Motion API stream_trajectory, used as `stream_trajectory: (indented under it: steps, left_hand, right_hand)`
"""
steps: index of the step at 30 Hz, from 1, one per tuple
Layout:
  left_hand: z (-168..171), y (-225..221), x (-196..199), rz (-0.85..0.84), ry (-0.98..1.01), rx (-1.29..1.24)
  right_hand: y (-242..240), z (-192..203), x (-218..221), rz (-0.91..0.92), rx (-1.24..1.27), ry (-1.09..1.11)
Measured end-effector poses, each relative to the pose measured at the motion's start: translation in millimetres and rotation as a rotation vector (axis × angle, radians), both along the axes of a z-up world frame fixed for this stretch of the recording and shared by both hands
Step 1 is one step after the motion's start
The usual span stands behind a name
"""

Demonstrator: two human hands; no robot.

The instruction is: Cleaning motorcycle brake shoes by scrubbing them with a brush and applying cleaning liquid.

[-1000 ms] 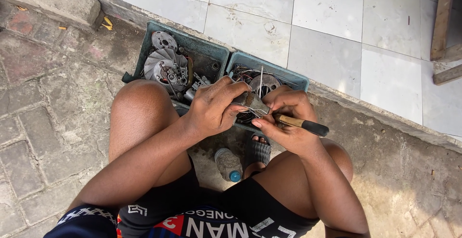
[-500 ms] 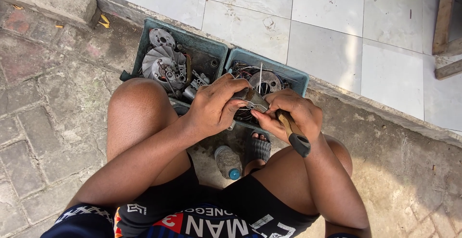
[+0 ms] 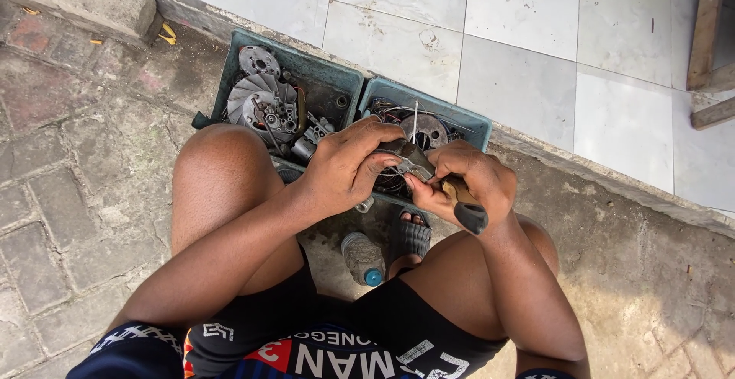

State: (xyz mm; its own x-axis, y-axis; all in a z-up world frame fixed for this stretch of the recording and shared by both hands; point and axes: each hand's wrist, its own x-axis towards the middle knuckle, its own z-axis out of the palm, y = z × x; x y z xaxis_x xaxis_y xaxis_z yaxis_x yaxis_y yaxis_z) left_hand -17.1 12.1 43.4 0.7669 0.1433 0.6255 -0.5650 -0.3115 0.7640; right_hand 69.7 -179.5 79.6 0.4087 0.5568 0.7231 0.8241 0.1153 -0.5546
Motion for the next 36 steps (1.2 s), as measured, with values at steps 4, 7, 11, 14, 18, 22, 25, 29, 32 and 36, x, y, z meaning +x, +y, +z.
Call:
stream_trajectory:
  steps: [4,7,11,14,18,22,25,29,32,36]
  left_hand:
    - [3.8,2.7,0.2,0.083,-0.052,0.08]
    - [-7.0,7.3,-0.6,0.214,-0.078,0.169]
    - [-5.0,8.8,-1.0,0.299,-0.112,0.219]
    - [-9.8,4.7,-1.6,0.323,-0.146,0.258]
    - [-7.5,2.7,-2.5,0.336,-0.179,0.284]
    - [-11.3,0.4,-3.0,0.328,-0.203,0.291]
    - [-11.5,-0.2,0.0,0.287,-0.212,0.233]
    - [-12.9,-0.8,5.2,0.196,-0.381,0.2]
    - [-31.1,-3.2,8.9,0.168,-0.493,0.207]
    - [-36.4,-4.1,9.5,0.165,-0.601,0.224]
  right_hand:
    - [-2.0,-8.7,9.8,0.091,0.016,0.07]
    - [-3.4,-5.6,8.6,0.176,0.027,0.252]
    - [2.2,-9.1,4.5,0.062,-0.009,0.295]
    - [3.3,-14.2,-3.1,-0.005,-0.015,0.271]
    - [2.1,-21.4,-7.8,-0.045,0.006,0.238]
    - [4.2,-17.2,-11.1,-0.082,0.024,0.205]
    - [-0.5,-15.1,-8.5,-0.077,0.036,0.215]
    - [-4.3,-7.4,-7.0,-0.082,0.046,-0.035]
    - [-1.1,6.2,-13.7,-0.029,0.075,-0.145]
    - [-2.2,9.5,-18.9,0.055,0.08,-0.212]
